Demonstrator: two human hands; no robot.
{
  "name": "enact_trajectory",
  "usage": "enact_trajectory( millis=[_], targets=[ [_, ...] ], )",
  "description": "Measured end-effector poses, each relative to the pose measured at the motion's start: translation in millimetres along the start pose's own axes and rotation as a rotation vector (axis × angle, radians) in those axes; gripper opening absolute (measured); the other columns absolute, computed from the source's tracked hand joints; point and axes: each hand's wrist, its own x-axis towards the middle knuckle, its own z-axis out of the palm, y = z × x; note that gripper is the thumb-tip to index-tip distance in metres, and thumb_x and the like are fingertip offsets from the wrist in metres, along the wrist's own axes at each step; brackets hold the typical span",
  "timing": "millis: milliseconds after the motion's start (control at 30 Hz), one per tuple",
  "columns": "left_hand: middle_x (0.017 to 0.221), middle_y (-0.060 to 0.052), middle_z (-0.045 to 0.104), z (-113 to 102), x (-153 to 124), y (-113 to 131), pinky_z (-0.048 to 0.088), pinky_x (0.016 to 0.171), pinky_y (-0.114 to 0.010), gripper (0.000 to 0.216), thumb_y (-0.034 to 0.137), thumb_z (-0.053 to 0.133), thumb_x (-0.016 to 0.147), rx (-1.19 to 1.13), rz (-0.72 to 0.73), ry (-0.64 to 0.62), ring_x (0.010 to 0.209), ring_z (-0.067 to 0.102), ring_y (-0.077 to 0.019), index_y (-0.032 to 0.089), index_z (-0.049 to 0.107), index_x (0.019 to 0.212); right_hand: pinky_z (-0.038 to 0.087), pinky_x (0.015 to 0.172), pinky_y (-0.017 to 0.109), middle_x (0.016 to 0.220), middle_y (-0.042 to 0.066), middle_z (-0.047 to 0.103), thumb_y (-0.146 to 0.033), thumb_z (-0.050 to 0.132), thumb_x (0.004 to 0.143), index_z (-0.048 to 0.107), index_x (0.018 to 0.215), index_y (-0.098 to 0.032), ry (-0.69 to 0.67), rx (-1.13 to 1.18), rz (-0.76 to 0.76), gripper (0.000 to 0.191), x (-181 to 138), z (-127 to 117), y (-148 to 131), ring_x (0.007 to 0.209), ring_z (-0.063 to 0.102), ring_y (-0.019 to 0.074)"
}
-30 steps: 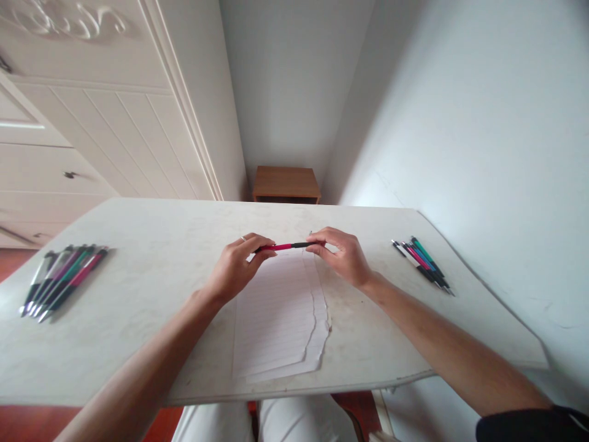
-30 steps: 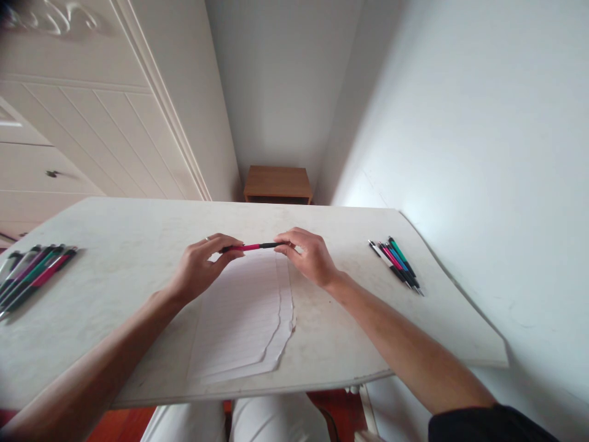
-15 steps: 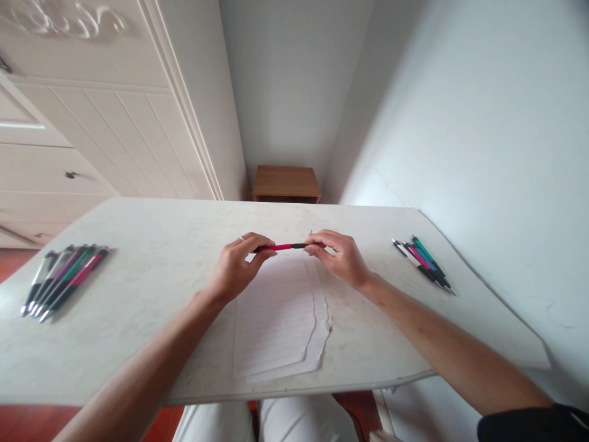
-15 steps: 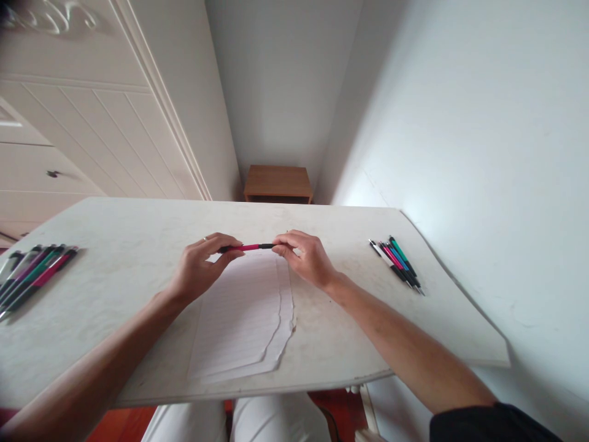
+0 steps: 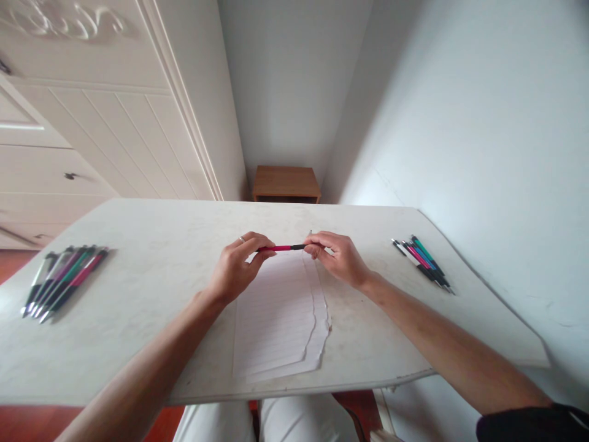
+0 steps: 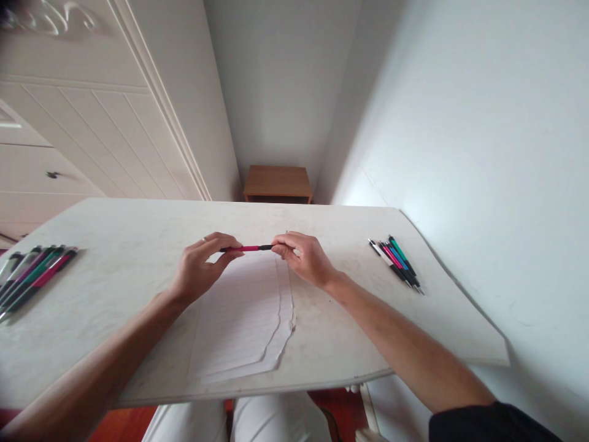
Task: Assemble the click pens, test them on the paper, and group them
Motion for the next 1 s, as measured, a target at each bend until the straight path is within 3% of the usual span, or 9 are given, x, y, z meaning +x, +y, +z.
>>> enact_trajectory(
  millis=[367,600,733,800,900,1000],
  targets=[
    [0.087,-0.004,0.070,2,-1,4,0.052,0.080,-0.029,0.009,0.024,0.060,0.092,-0.014,0.014,0.017,0.083,0.065,-0.0162,0.021,0.067,0.088,0.043,0.046,0.021,0.057,0.000,0.058,-0.056,0.049,0.093,0.061,0.069,-0.017,0.001,0.258,0.297,0.048,-4,6,-4,0.047,0.055,0.0101],
    [0.087,-0.004,0.069,2,1,1,0.051,0.080,-0.028,0.006,0.021,0.061,0.090,-0.023,0.016,0.005,0.082,0.065,-0.0158,0.020,0.067,0.088,0.041,0.040,0.019,0.058,0.002,0.064,-0.065,0.052,0.087,0.066,0.074,-0.014,-0.088,0.421,0.469,0.055,-5,10,6,0.044,0.057,0.0096],
    [0.087,-0.003,0.070,1,2,0,0.051,0.080,-0.028,0.005,0.022,0.063,0.089,-0.001,-0.014,0.003,0.082,0.065,-0.0164,0.020,0.067,0.087,0.049,0.051,0.022,0.083,0.009,0.072,-0.066,0.046,0.089,0.066,0.104,-0.013,-0.068,0.470,0.397,0.058,-3,7,12,0.063,0.068,0.0138],
    [0.086,-0.003,0.070,0,3,0,0.051,0.079,-0.028,0.004,0.022,0.063,0.088,0.001,-0.022,0.013,0.082,0.065,-0.0161,0.020,0.067,0.086,0.054,0.061,0.025,0.094,0.009,0.070,-0.062,0.059,0.084,0.063,0.114,-0.015,-0.030,0.440,0.320,0.056,-1,5,15,0.075,0.069,0.0158],
    [0.085,-0.003,0.070,0,3,-2,0.051,0.077,-0.027,0.004,0.020,0.064,0.088,0.004,-0.035,0.028,0.080,0.064,-0.0154,0.020,0.067,0.087,0.056,0.070,0.029,0.102,0.009,0.067,-0.049,0.078,0.074,0.063,0.111,-0.018,0.030,0.347,0.197,0.051,1,3,18,0.085,0.067,0.0174],
    [0.085,-0.002,0.070,0,3,-3,0.051,0.076,-0.027,0.003,0.020,0.065,0.086,0.003,-0.037,0.041,0.080,0.064,-0.0152,0.019,0.067,0.087,0.055,0.070,0.030,0.098,0.007,0.067,-0.042,0.076,0.078,0.065,0.099,-0.019,0.073,0.289,0.096,0.033,1,3,18,0.082,0.066,0.0165]
  ],
)
